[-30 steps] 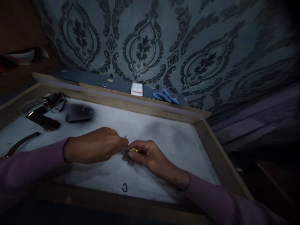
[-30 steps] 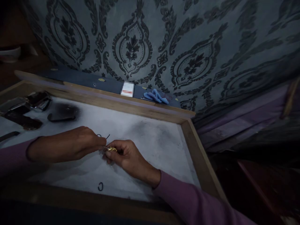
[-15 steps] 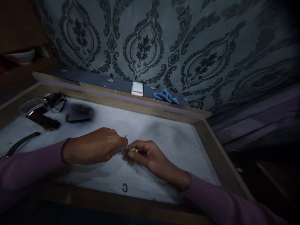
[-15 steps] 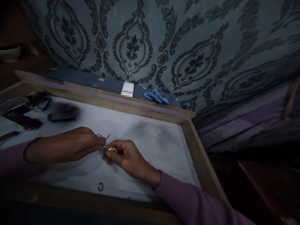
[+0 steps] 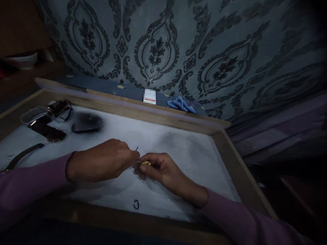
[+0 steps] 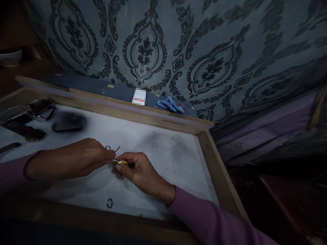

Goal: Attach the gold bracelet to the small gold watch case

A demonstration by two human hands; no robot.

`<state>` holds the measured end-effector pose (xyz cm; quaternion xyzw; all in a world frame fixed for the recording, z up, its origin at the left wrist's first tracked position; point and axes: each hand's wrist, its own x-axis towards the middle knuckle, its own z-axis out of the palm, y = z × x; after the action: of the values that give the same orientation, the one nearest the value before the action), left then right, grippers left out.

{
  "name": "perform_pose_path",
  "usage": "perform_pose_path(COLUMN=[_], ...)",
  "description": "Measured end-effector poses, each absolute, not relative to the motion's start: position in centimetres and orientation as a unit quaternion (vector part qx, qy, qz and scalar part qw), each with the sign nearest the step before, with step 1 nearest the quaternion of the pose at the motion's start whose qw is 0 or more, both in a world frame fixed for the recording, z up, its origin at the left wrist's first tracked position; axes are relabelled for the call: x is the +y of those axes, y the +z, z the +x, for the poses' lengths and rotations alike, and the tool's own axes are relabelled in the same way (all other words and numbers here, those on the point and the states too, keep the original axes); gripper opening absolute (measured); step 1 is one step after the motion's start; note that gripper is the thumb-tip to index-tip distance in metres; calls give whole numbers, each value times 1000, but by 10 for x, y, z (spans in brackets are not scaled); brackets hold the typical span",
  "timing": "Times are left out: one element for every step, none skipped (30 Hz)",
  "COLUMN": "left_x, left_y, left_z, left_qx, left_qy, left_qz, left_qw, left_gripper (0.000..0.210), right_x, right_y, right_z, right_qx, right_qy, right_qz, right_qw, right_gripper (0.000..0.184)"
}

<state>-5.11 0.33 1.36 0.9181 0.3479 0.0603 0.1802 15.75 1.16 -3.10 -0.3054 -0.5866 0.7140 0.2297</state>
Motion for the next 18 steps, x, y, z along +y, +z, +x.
perform_pose_path(left_x=[3, 2, 1, 0, 0, -1, -2, -2, -2, -1, 0, 1, 2, 4, 5, 6, 7, 8], left_y=[14, 14, 14, 14, 14, 14, 14, 14, 14, 14, 15, 17, 18, 20, 22, 23, 23, 22], left_z=[-51, -51, -51, -51, -51, -50, -50, -50, -50, -51, -51, -52, -52, -53, -54, -54, -55, -55], left_qx=[344, 340, 337, 336, 337, 339, 341, 343, 345, 348, 354, 362, 374, 389, 405, 419, 430, 433], left_qy=[63, 64, 63, 60, 55, 50, 47, 46, 49, 53, 59, 63, 62, 57, 51, 43, 35, 29], left_qz=[921, 924, 927, 928, 929, 929, 928, 927, 924, 920, 915, 909, 903, 896, 891, 888, 886, 889], left_qw=[172, 163, 153, 146, 141, 139, 140, 146, 156, 170, 182, 194, 203, 206, 200, 187, 169, 148], left_gripper=[25, 25, 24, 23, 23, 22, 22, 22, 22, 22, 23, 24, 25, 25, 25, 25, 25, 25], right_x=[12, 12, 12, 12, 12, 12, 12, 12, 12, 12, 12, 13, 13, 14, 14, 15, 16, 16], right_y=[-31, -31, -31, -31, -31, -31, -32, -32, -32, -32, -32, -31, -30, -29, -28, -27, -26, -25], right_z=[157, 157, 157, 157, 157, 156, 156, 156, 157, 157, 157, 158, 158, 159, 159, 160, 160, 161], right_qx=[-585, -585, -585, -585, -584, -582, -580, -578, -577, -578, -580, -584, -588, -593, -598, -602, -604, -603], right_qy=[715, 716, 716, 716, 717, 718, 720, 721, 722, 722, 720, 717, 712, 705, 697, 689, 683, 682], right_qz=[-304, -303, -303, -304, -304, -304, -303, -302, -301, -300, -300, -302, -307, -313, -322, -331, -340, -345], right_qw=[231, 232, 232, 231, 230, 231, 232, 233, 234, 235, 235, 233, 232, 231, 230, 231, 229, 230], right_gripper=[19, 20, 20, 20, 20, 20, 19, 19, 18, 17, 17, 17, 17, 17, 18, 18, 18, 18])
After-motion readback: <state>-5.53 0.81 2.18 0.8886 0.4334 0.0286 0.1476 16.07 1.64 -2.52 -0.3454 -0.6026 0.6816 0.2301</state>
